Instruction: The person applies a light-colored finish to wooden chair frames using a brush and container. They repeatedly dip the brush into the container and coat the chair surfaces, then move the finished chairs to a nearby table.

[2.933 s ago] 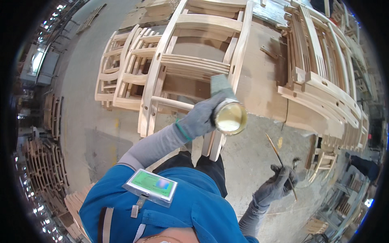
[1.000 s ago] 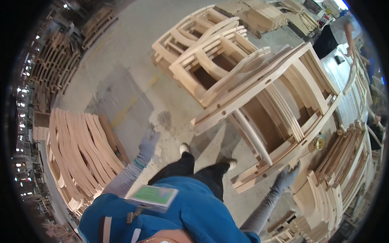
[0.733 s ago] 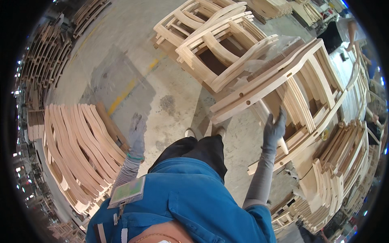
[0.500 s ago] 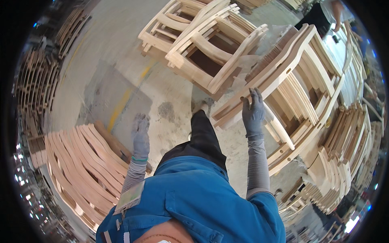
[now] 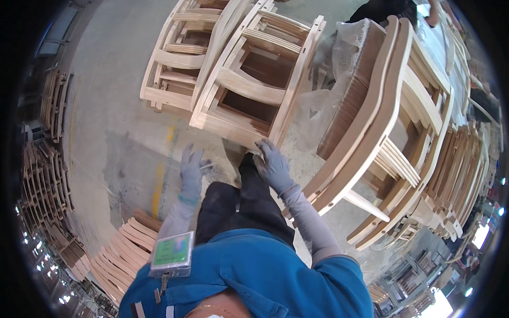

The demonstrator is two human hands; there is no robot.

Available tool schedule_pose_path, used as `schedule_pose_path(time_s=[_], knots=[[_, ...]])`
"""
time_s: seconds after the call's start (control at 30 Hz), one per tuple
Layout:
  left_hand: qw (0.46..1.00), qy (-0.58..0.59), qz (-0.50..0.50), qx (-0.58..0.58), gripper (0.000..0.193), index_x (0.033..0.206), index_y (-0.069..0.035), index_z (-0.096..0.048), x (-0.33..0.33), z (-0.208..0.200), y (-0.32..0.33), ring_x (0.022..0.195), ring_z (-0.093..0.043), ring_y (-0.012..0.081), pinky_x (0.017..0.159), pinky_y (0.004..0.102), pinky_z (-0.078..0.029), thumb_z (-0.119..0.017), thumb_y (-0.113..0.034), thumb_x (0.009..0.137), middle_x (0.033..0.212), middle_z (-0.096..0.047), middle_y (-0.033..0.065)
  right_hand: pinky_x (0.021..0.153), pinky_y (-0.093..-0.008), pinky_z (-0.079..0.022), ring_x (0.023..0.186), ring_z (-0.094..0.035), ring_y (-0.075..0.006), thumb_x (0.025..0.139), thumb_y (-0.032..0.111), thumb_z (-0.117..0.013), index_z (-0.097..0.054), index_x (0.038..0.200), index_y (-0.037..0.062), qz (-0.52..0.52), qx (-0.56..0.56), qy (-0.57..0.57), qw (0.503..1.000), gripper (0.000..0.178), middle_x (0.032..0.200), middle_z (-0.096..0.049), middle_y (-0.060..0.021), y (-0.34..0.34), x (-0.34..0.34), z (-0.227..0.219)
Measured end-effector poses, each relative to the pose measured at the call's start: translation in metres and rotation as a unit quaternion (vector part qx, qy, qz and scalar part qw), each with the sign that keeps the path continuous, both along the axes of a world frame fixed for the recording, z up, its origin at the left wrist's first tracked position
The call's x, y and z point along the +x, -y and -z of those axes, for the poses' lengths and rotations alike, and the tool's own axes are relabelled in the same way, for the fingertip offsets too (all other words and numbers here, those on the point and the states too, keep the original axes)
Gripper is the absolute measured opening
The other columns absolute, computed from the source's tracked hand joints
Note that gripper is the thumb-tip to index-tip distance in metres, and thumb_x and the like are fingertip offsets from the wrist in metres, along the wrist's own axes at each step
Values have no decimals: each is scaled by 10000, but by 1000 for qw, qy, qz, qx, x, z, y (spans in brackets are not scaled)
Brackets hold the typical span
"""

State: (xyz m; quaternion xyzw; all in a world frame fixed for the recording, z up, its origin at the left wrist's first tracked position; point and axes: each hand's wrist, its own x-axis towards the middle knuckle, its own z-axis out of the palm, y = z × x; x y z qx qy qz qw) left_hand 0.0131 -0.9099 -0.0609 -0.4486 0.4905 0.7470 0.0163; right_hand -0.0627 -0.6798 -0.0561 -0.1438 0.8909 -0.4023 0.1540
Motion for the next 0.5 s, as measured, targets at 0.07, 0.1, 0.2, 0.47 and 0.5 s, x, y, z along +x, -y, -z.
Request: schedule_pose_path(time_s=[0.07,0.1,0.2,0.47,0.5], knots=[[997,34,38,65,591,1393,-122,-266,-54,20,5,1002,-547,295,754,393,-532,-571,-173,891,1281,-417,134,840,-415,-465,1032,-549,-374,811,164,-606,-551,1122,56,8,8,29,1000,333,1174,-543,-167,4,5,7],[989,79,58,109,588,1378,-43,-277,-91,18,7,1117,-506,341,827,401,-517,-579,-183,893,1380,-344,133,836,-416,-467,1029,-551,-372,812,163,-607,-552,1120,58,24,12,43,999,330,1169,-547,-165,1,8,13],[950,-27,310,14,771,1417,-39,-191,-130,131,36,1285,-308,388,982,459,-391,-630,-322,849,1437,-261,171,800,-388,-485,983,-582,-348,818,154,-613,-549,1120,52,58,12,110,992,325,1128,-575,-156,-12,22,20],[949,141,-117,257,938,1423,-72,-206,-271,286,14,1322,-272,365,1071,477,-274,-692,-496,743,1449,-245,187,816,-330,-498,989,-612,-259,818,188,-643,-533,1177,23,271,15,238,933,410,1132,-598,-163,3,40,94],[944,92,-131,287,908,1406,-81,-244,-274,295,8,1307,-301,349,1067,477,-286,-697,-499,739,1430,-286,167,825,-335,-495,1004,-607,-264,816,190,-647,-515,1202,21,300,26,230,925,441,1141,-592,-173,8,35,117]])
